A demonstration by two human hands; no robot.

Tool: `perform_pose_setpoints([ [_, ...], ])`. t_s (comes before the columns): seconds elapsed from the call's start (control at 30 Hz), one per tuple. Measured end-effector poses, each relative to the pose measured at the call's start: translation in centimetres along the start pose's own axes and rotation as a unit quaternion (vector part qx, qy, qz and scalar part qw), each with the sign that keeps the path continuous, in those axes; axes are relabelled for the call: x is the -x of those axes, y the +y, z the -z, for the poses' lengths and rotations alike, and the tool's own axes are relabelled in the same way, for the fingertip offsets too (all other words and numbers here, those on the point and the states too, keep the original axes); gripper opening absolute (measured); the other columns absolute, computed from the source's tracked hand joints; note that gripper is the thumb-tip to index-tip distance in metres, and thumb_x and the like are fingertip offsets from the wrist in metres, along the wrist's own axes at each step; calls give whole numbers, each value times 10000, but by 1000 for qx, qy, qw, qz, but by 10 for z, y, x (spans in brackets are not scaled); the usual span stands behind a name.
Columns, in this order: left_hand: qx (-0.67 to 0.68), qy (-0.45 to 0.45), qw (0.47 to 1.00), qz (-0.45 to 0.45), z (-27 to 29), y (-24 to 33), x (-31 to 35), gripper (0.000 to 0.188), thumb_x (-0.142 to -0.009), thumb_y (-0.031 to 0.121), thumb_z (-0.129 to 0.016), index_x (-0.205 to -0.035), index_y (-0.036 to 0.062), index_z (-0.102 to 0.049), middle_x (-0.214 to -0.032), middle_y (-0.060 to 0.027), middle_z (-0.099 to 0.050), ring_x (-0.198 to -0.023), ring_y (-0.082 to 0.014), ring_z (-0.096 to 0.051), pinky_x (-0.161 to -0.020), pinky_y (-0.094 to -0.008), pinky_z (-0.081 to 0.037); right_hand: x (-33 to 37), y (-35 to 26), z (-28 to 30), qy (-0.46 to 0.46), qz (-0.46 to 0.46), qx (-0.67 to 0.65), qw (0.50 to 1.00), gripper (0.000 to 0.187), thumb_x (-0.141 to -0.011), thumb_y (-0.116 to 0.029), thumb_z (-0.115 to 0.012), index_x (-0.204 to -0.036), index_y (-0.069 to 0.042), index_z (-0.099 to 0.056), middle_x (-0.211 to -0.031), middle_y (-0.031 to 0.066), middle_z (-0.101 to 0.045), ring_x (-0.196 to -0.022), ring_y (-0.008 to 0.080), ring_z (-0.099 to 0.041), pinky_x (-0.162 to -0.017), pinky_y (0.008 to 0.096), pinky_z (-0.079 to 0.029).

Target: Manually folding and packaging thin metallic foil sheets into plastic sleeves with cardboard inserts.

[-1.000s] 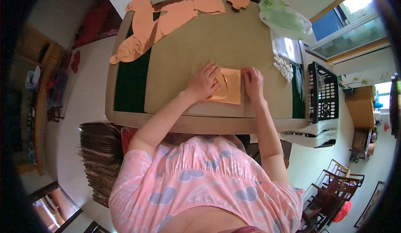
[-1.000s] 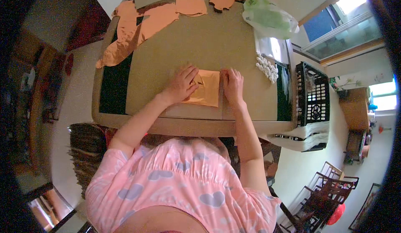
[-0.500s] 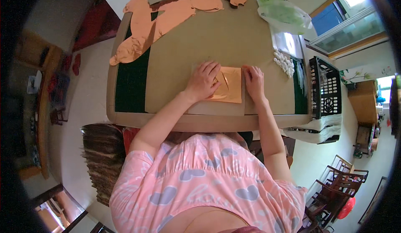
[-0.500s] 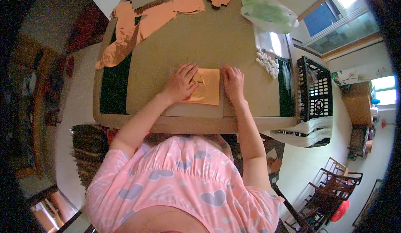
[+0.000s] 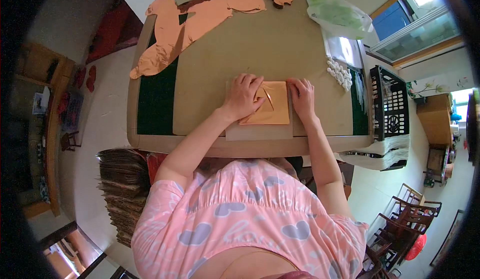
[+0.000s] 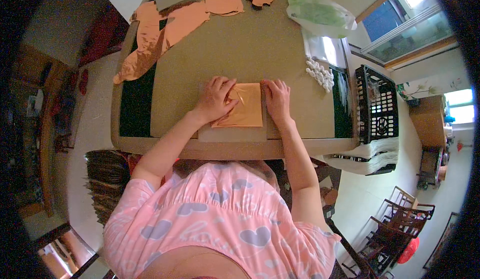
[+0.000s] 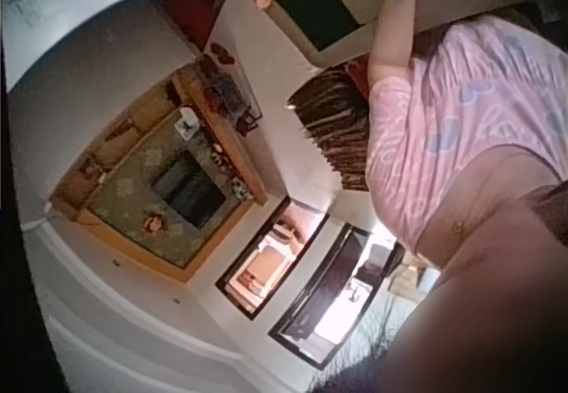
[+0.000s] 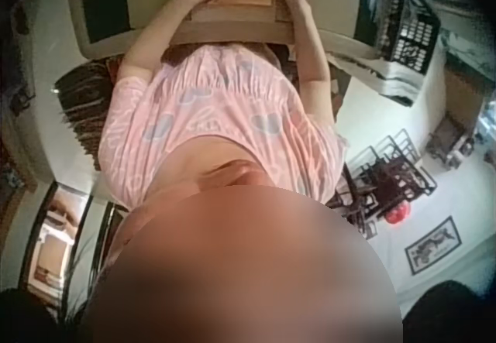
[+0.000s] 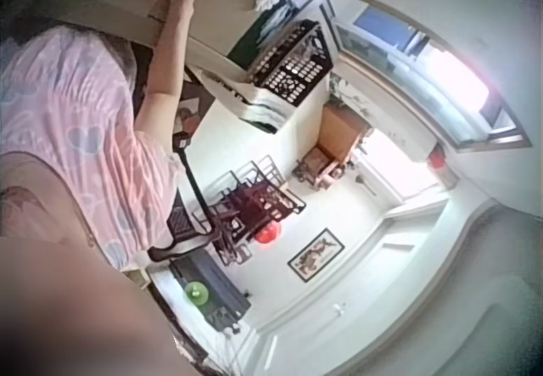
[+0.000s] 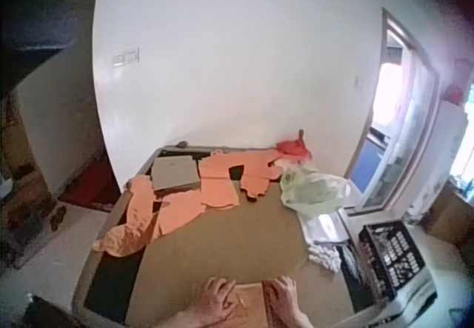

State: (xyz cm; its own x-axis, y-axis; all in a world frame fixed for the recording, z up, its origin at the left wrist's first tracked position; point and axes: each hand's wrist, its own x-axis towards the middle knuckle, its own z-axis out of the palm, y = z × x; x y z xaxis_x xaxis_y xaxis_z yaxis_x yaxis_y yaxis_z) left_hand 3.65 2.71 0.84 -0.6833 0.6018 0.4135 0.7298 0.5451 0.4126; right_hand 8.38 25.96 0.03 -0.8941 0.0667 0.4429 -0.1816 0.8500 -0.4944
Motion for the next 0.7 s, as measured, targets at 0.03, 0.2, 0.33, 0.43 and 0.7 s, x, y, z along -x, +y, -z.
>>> perform_pose_setpoints([
  [0.03, -2, 0, 1000, 0, 0, 0, 0, 579, -749, 286, -734, -1227, 27, -533, -1115, -124, -519, -1081, -297, -476, -951, -429, -400, 0, 0, 0, -3, -2, 1, 1000, 135, -886, -119, -578, -993, -87, -655, -895, 107, -592, -912, 300, -556, -800, 412, -399],
  [0.2, 8, 14, 1000, 16, 3, 3, -10, 534, -740, 268, -725, -1184, 30, -546, -1113, -114, -529, -1071, -293, -489, -928, -433, -417, -8, -12, -1, 30, -12, -19, 999, 137, -893, -107, -558, -1010, -80, -624, -920, 104, -601, -923, 296, -558, -810, 412, -402],
  [0.33, -47, 47, 992, -104, 15, 34, 6, 376, -767, 212, -711, -1083, 52, -586, -1102, -129, -543, -1061, -301, -515, -933, -459, -420, -10, -12, -5, 53, -5, 2, 999, 140, -895, -96, -541, -1016, -80, -611, -946, 102, -612, -938, 304, -557, -827, 417, -407],
  [0.43, 65, -21, 979, -192, 20, 64, 60, 339, -791, 177, -680, -1083, 27, -595, -1092, -123, -586, -1075, -294, -542, -963, -447, -430, -9, -9, -7, 44, -9, -6, 999, 140, -894, -94, -538, -1012, -81, -613, -956, 104, -614, -942, 308, -556, -829, 422, -409],
  [0.7, 65, -97, 984, -136, 17, 79, 104, 473, -786, 212, -676, -1207, 23, -572, -1271, -142, -556, -1211, -291, -507, -1025, -429, -410, -12, -9, -3, 36, -9, -35, 999, 133, -885, -87, -562, -1006, -83, -618, -926, 112, -621, -896, 316, -564, -810, 431, -418],
])
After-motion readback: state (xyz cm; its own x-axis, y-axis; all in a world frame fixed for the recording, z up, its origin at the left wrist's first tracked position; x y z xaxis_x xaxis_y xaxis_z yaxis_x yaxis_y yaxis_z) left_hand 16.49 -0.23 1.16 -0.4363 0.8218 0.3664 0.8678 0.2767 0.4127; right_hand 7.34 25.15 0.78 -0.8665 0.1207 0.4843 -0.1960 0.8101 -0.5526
